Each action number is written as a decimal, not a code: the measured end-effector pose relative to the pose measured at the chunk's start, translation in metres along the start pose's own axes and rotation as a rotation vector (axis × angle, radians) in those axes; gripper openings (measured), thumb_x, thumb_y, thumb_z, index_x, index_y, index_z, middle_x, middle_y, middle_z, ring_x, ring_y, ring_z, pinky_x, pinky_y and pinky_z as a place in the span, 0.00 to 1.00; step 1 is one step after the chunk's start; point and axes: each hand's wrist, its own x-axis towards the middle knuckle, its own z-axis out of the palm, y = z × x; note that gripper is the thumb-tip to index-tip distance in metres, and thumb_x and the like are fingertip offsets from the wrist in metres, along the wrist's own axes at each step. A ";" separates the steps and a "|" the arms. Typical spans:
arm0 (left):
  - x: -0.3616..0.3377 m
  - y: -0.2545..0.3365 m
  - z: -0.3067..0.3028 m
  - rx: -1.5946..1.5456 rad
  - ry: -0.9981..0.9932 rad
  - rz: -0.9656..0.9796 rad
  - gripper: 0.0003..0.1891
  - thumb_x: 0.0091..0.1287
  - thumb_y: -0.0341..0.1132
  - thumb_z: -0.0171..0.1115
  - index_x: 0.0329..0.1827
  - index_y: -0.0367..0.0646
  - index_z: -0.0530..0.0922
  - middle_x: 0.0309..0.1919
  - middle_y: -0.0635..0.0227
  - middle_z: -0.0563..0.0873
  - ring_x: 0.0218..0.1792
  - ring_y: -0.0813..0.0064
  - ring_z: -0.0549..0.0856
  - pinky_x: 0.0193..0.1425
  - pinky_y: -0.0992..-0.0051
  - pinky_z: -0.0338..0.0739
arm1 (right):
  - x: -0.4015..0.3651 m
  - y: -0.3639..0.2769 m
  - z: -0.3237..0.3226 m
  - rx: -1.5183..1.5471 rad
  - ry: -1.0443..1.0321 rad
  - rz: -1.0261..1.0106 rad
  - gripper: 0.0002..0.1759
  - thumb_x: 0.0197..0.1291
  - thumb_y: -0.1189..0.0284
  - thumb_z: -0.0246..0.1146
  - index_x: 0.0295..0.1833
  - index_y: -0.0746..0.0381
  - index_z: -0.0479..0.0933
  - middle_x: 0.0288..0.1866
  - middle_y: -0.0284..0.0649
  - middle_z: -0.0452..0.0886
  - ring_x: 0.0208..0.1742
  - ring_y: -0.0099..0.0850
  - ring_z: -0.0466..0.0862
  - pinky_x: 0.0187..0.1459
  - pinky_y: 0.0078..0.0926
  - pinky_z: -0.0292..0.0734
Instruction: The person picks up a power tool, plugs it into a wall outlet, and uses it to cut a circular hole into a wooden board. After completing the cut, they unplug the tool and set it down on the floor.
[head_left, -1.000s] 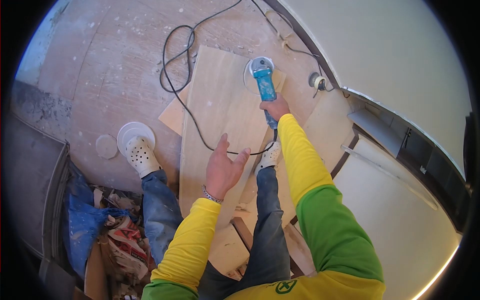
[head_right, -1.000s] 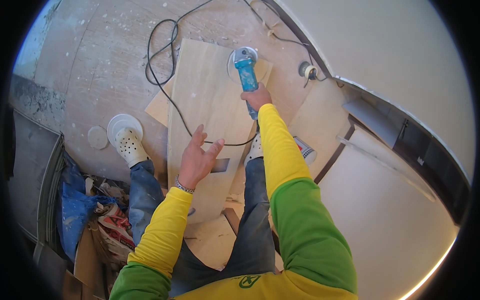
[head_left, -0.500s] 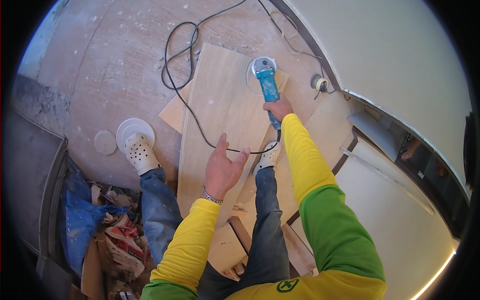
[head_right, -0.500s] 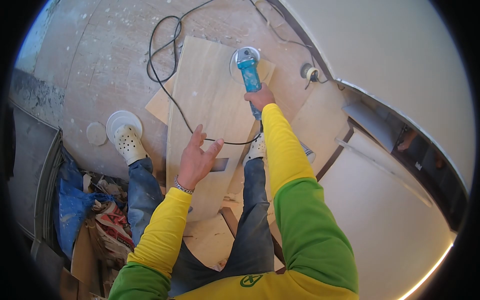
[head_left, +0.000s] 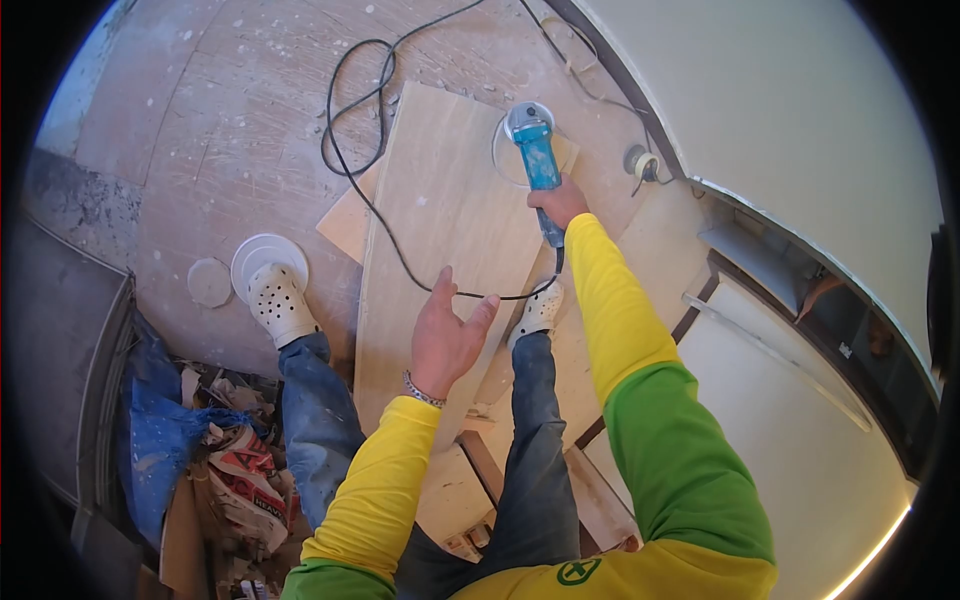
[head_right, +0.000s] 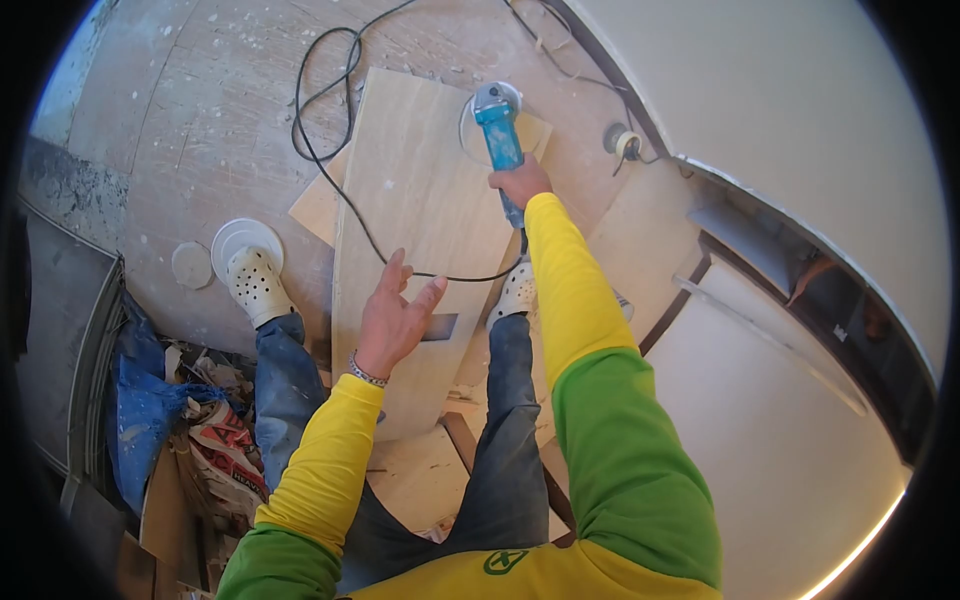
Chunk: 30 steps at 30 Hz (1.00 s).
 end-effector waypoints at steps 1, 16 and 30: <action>-0.001 0.000 0.000 0.000 0.002 -0.003 0.47 0.69 0.56 0.70 0.80 0.32 0.61 0.66 0.37 0.80 0.61 0.48 0.85 0.58 0.63 0.80 | 0.000 -0.004 -0.001 -0.031 0.017 0.001 0.33 0.41 0.63 0.75 0.53 0.69 0.78 0.45 0.50 0.87 0.46 0.43 0.88 0.51 0.38 0.82; -0.005 0.016 -0.019 -0.086 -0.019 -0.070 0.48 0.68 0.56 0.70 0.81 0.31 0.60 0.67 0.37 0.79 0.65 0.47 0.82 0.60 0.64 0.79 | -0.005 -0.025 0.017 0.055 -0.018 0.097 0.40 0.41 0.59 0.75 0.59 0.71 0.75 0.53 0.55 0.85 0.54 0.48 0.87 0.57 0.38 0.82; -0.005 0.019 -0.023 -0.095 -0.016 -0.086 0.48 0.67 0.57 0.70 0.80 0.31 0.61 0.66 0.38 0.80 0.56 0.52 0.86 0.57 0.65 0.79 | -0.019 -0.033 0.031 0.056 0.046 0.113 0.39 0.42 0.61 0.76 0.58 0.72 0.75 0.52 0.55 0.86 0.53 0.47 0.88 0.56 0.38 0.82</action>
